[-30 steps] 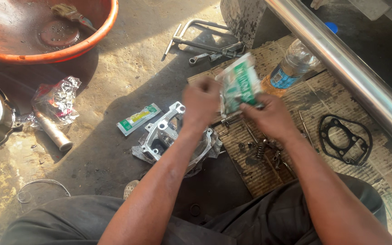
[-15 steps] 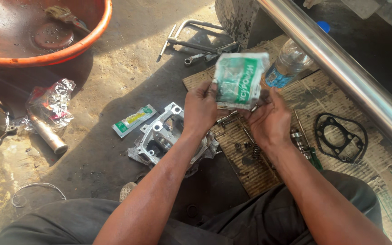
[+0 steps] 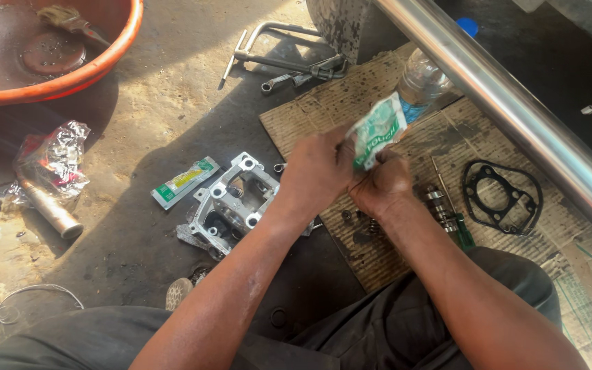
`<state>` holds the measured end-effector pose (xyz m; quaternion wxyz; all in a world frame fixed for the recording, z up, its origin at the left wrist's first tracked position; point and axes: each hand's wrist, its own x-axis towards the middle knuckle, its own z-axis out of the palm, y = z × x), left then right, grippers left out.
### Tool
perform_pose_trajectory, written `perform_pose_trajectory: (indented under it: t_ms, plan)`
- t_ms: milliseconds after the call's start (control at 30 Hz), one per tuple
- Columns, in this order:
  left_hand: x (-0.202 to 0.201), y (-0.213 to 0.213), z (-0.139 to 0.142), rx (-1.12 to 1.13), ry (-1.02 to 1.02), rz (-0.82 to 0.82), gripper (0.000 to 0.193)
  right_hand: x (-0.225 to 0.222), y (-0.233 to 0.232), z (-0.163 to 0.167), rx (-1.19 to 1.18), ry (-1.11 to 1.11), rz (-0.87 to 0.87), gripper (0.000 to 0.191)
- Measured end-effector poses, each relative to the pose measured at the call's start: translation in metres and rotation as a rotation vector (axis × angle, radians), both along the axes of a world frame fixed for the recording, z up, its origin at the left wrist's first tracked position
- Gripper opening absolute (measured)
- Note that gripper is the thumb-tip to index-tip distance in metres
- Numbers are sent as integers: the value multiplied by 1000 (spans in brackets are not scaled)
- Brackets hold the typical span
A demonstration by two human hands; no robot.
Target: The person opens a package of gaskets and places them on a metal engine block. They wipe the block with a cloth, insert a valve spring and other components into the block, and then use a T-handle wrench to tighten a bolt on the assembly.
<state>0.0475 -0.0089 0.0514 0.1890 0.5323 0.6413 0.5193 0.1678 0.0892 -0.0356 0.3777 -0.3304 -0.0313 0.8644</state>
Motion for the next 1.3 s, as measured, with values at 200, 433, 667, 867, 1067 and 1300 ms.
perform_pose_trajectory:
  t_ms: [200, 433, 667, 867, 1067, 1300]
  plan:
    - [-24, 11, -10, -195, -145, 119, 33, -5, -4, 18, 186, -162, 125, 44]
    - [-84, 13, -24, -36, -933, 244, 38, 0, -6, 32, 227, 217, 256, 59]
    - [-104, 9, -42, -31, -1301, 38, 39, 7, 6, 26, 351, 160, 331, 57]
    - [-121, 3, -47, -13, -1294, 58, 39, 81, 50, 44, 483, -349, 391, 29]
    - [-146, 1, -58, 96, -1363, 66, 39, 95, 58, 24, 539, -1104, 524, 28]
    - [-148, 1, -76, 68, -1323, 116, 39, -36, 72, -13, 1146, -1249, 618, 29]
